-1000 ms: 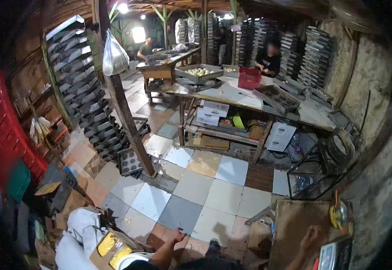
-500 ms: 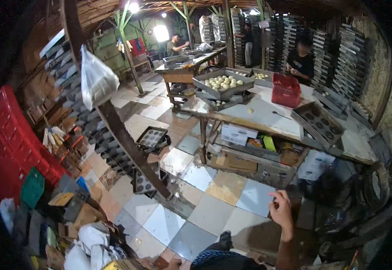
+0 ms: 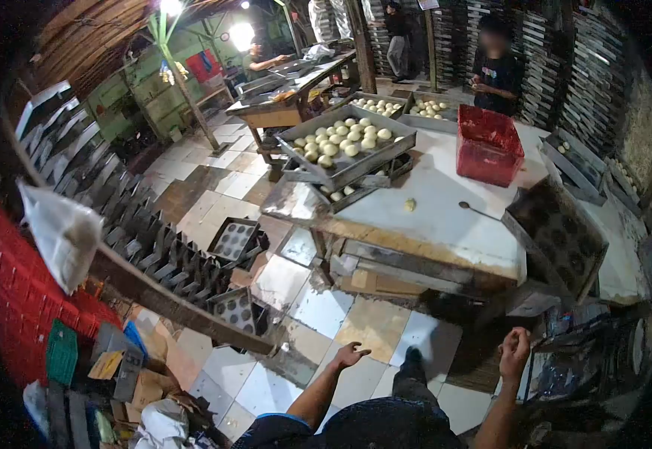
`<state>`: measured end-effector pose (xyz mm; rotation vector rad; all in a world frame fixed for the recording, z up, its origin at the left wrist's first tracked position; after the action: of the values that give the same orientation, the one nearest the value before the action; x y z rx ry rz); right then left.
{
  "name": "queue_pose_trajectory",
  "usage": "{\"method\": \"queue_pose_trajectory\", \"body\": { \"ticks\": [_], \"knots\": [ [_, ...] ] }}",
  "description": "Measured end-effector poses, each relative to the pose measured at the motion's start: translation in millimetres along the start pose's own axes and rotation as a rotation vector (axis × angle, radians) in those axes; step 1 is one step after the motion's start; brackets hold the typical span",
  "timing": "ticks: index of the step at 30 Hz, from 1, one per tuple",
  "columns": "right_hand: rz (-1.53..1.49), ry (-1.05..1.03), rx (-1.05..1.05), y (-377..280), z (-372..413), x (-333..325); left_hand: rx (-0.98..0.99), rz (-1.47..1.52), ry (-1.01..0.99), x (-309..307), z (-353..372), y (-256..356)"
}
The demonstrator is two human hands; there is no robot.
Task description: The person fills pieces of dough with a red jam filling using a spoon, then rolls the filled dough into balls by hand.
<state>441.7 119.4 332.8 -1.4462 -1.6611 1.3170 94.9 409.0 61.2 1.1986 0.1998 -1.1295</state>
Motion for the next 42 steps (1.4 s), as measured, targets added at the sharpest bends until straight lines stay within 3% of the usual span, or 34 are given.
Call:
{"method": "queue_pose_trajectory", "body": {
  "ticks": [2, 3, 5, 8, 11, 13, 14, 15, 16, 17, 19, 20, 23, 25, 27, 29, 31, 33, 35, 36, 37, 39, 40, 41, 42],
  "knots": [
    [0.418, 0.08, -0.155, 26.3, -33.6, 5.0, 0.067, 0.054, 0.08, -15.6, -12.7, 91.1],
    [0.429, 0.07, -0.144, 29.7, -53.5, 8.2, 0.168, 0.106, 0.139, -23.9, -16.8, 128.9],
    [0.332, -0.049, 0.184, 28.5, -90.4, 25.7, 0.353, 0.191, 0.265, -48.9, -29.6, 192.6],
    [0.264, -0.002, 0.086, 30.5, -153.6, 70.7, 0.621, 0.356, 0.575, -138.1, -60.7, 289.2],
    [0.259, -0.025, -0.061, 5.7, -209.8, 125.5, 0.874, 0.455, 0.939, -256.7, -104.7, 342.6],
    [0.215, -0.085, -0.145, -28.6, -233.7, 174.6, 0.981, 0.151, 1.151, -341.5, -134.0, 376.9],
    [0.16, -0.089, -0.088, -44.7, -236.6, 199.1, 0.995, -0.105, 1.196, -379.2, -160.3, 385.9],
    [0.095, -0.109, -0.176, -55.9, -241.1, 223.4, 0.894, -0.158, 1.209, -401.2, -209.8, 371.0],
    [0.07, -0.114, -0.198, -90.4, -239.0, 247.3, 0.833, -0.353, 1.047, -424.4, -245.5, 373.8],
    [0.077, -0.125, -0.237, -108.2, -235.8, 267.6, 0.478, -0.409, 0.725, -440.4, -292.4, 364.2],
    [0.1, -0.203, -0.368, -127.6, -230.6, 299.6, 0.232, -0.813, 0.787, -447.7, -317.5, 379.8],
    [0.095, -0.227, -0.384, -134.9, -229.2, 313.6, 0.125, -0.953, 0.619, -451.1, -328.7, 392.2],
    [0.098, -0.249, -0.405, -139.5, -226.6, 339.9, 0.232, -0.9, 0.468, -439.2, -380.7, 374.9],
    [0.171, -0.249, -0.299, -135.1, -226.7, 343.4, 0.422, -0.661, 0.403, -428.2, -431.7, 340.4],
    [0.169, -0.225, -0.205, -122.4, -224.1, 339.3, 0.843, -0.21, 0.733, -427.2, -333.5, 388.9],
    [0.168, -0.208, -0.109, -109.9, -217.1, 338.7, 0.84, 0.229, 0.565, -410.8, -273.6, 418.7],
    [-0.005, -0.202, 0.136, -81.0, -208.4, 345.2, 0.74, 0.408, 0.407, -371.2, -223.8, 437.9],
    [0.03, -0.257, 0.154, -81.4, -201.2, 352.7, 0.691, 0.385, 0.245, -321.9, -188.1, 452.6],
    [-0.103, -0.36, 0.303, -91.3, -195.5, 353.4, 0.784, 0.277, 0.066, -253.7, -180.1, 451.2],
    [-0.072, -0.317, 0.144, -60.6, -191.5, 339.6, 0.786, 0.277, 0.058, -240.5, -169.8, 456.1],
    [-0.067, -0.308, 0.147, -76.2, -194.4, 325.1, 0.973, 0.377, 0.082, -229.9, -154.4, 465.4],
    [-0.214, -0.185, 0.218, -122.5, -207.5, 290.4, 1.008, 0.566, 0.047, -232.2, -110.3, 492.2],
    [-0.126, -0.148, 0.039, -116.9, -208.2, 269.5, 1.01, 0.511, -0.054, -217.2, -110.2, 493.6],
    [0.034, -0.277, -0.369, -124.7, -216.2, 246.7, 1.008, 0.458, -0.163, -197.5, -108.7, 494.5],
    [0.069, -0.29, -0.362, -127.6, -211.7, 229.3, 1.035, 0.556, -0.292, -184.1, -99.7, 501.2]
  ]
}}
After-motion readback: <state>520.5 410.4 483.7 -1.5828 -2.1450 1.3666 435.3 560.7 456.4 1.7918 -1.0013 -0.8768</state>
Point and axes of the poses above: each hand's wrist, its own z-axis away from the middle knuckle, its own x-axis out of the palm, y = z × x, the point moved 2 cm from there along -z, towards the middle knuckle, and after that the axes turned 12 degrees about y, right-handed, at the moved point
